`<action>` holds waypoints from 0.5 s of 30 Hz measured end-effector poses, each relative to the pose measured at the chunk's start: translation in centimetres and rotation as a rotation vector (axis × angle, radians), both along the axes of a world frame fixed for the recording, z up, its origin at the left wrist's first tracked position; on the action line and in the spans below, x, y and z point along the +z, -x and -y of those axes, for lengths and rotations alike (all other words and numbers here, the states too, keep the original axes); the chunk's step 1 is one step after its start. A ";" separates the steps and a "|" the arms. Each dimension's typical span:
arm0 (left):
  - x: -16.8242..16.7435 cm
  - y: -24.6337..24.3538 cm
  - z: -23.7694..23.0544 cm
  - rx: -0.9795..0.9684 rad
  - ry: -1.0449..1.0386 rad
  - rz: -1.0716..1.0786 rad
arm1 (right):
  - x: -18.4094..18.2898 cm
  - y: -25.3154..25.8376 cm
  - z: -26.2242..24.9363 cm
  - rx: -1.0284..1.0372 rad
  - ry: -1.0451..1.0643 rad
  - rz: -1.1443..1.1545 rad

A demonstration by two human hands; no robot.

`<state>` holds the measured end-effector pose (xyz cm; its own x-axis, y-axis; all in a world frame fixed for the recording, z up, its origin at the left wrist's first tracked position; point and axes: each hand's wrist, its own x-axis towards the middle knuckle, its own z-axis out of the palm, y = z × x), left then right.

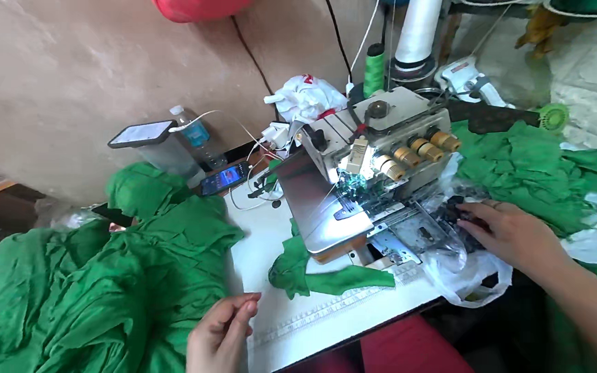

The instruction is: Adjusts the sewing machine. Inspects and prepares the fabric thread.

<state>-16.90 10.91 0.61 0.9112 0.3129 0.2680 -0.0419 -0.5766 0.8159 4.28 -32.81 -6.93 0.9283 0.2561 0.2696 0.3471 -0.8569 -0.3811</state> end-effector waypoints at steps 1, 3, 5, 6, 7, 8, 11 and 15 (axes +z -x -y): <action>-0.4 -0.5 0.3 0.021 -0.009 0.024 | 0.0 -0.1 0.0 -0.001 -0.030 -0.021; -1.6 -1.8 0.2 0.058 -0.104 0.052 | 0.2 -0.2 0.2 0.008 -0.105 -0.049; -2.9 -2.8 -0.1 0.083 -0.243 0.032 | 0.3 0.0 0.7 0.037 -0.165 -0.005; -3.3 -3.1 -0.2 0.087 -0.279 0.022 | 0.4 0.1 0.9 0.056 -0.194 0.051; -3.7 -3.2 -0.3 0.085 -0.283 0.022 | 0.8 0.5 0.9 0.068 -0.233 0.094; -3.9 -3.2 -0.3 0.080 -0.265 0.021 | 1.5 1.0 0.7 0.076 -0.279 0.126; -4.0 -3.1 0.0 0.071 -0.211 -0.031 | 4.4 3.4 -2.0 0.178 -0.519 0.102; -3.3 -4.0 1.0 -0.008 -0.111 -0.168 | 6.9 6.3 -9.7 0.496 -0.560 -0.021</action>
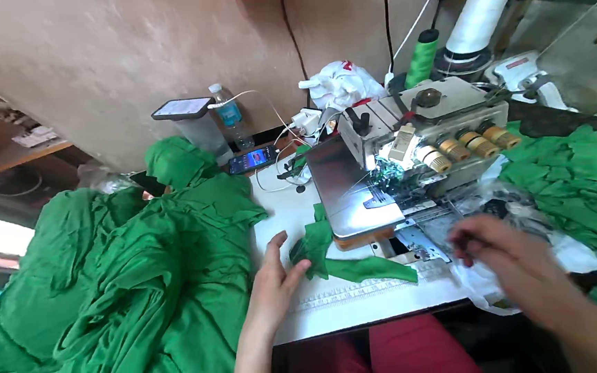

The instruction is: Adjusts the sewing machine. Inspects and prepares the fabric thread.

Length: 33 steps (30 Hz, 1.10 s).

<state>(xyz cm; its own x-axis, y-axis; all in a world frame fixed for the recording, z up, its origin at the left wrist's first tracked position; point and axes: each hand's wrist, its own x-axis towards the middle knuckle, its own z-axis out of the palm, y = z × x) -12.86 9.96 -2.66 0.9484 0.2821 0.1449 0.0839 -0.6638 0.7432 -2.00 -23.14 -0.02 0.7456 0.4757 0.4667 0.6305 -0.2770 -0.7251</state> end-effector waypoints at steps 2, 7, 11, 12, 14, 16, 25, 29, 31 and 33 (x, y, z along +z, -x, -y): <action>-0.6 -1.1 0.2 -0.084 0.077 -0.046 | 0.2 0.9 -4.2 0.153 0.088 0.090; -2.4 -1.7 1.1 -0.189 0.131 0.050 | 1.0 1.7 -12.6 0.371 0.192 0.165; -0.8 1.8 1.2 -0.092 -0.045 0.117 | 1.5 2.6 -15.8 0.435 0.404 0.160; -0.6 3.0 0.9 -0.072 -0.083 0.122 | 1.1 3.0 -16.2 0.445 0.412 0.191; -0.5 5.2 0.3 -0.050 -0.116 0.139 | -0.2 3.6 -16.3 0.439 0.375 0.269; -0.5 7.1 0.1 -0.027 -0.143 0.138 | -1.3 3.8 -16.2 0.407 0.360 0.339; 1.3 7.9 1.4 0.066 -0.254 0.168 | -1.8 4.6 -16.5 0.411 0.430 0.512; 1.1 7.5 1.5 0.109 -0.196 0.268 | -1.2 3.9 -16.4 0.393 0.453 0.513; 0.9 7.9 1.5 0.120 -0.156 0.315 | -1.4 3.8 -16.0 0.417 0.445 0.477; 0.7 8.9 1.4 0.074 -0.073 0.332 | -0.6 4.0 -15.0 0.555 0.519 0.259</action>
